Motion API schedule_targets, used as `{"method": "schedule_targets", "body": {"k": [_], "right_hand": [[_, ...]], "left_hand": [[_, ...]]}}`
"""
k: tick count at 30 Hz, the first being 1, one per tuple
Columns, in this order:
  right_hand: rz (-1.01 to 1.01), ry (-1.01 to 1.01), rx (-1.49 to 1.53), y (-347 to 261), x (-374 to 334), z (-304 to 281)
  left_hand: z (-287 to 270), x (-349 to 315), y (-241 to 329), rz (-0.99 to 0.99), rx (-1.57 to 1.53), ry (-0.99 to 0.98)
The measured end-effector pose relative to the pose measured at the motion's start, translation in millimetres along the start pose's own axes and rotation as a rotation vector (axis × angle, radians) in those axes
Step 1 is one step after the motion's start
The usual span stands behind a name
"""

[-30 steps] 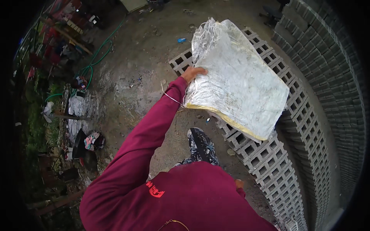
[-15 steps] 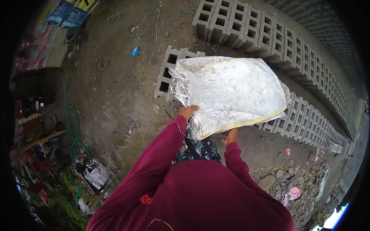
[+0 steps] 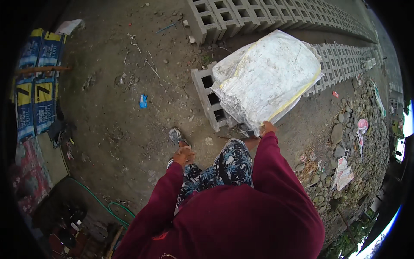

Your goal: The person picks up empty sacks from a pile of rocks, spreads them across rows of stacked concrete blocks, and places small rectangular concrete frames on top of the sacks.

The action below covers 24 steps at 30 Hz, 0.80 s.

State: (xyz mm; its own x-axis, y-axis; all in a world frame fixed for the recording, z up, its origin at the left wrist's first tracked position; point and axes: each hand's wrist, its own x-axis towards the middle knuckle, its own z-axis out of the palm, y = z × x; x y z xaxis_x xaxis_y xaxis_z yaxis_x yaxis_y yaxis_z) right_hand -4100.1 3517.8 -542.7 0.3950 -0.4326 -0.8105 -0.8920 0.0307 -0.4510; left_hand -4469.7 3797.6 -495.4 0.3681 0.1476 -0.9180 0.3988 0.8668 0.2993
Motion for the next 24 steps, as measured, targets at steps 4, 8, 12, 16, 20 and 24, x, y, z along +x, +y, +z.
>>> {"method": "schedule_targets", "body": {"k": [4,8,12,16,20,24], "right_hand": [[-0.356,0.11,-0.351,-27,-75,10],[-0.722,0.096,-0.01,-106,-183,39],[-0.917,-0.02,0.199,-185,-295,42],[-0.989,-0.069,0.461,-233,-357,42],[-1.085,-0.164,0.622,-277,-410,46],[-1.123,-0.186,0.701,-342,-480,80]], "left_hand": [[-205,-66,45,-0.081,0.19,0.549],[-270,-43,125,0.02,0.263,0.496],[-147,13,234,0.115,0.392,0.2],[61,2,315,-0.048,0.294,-0.437],[212,-26,397,0.142,0.326,-0.629],[293,35,531,0.904,1.091,-0.564]]}}
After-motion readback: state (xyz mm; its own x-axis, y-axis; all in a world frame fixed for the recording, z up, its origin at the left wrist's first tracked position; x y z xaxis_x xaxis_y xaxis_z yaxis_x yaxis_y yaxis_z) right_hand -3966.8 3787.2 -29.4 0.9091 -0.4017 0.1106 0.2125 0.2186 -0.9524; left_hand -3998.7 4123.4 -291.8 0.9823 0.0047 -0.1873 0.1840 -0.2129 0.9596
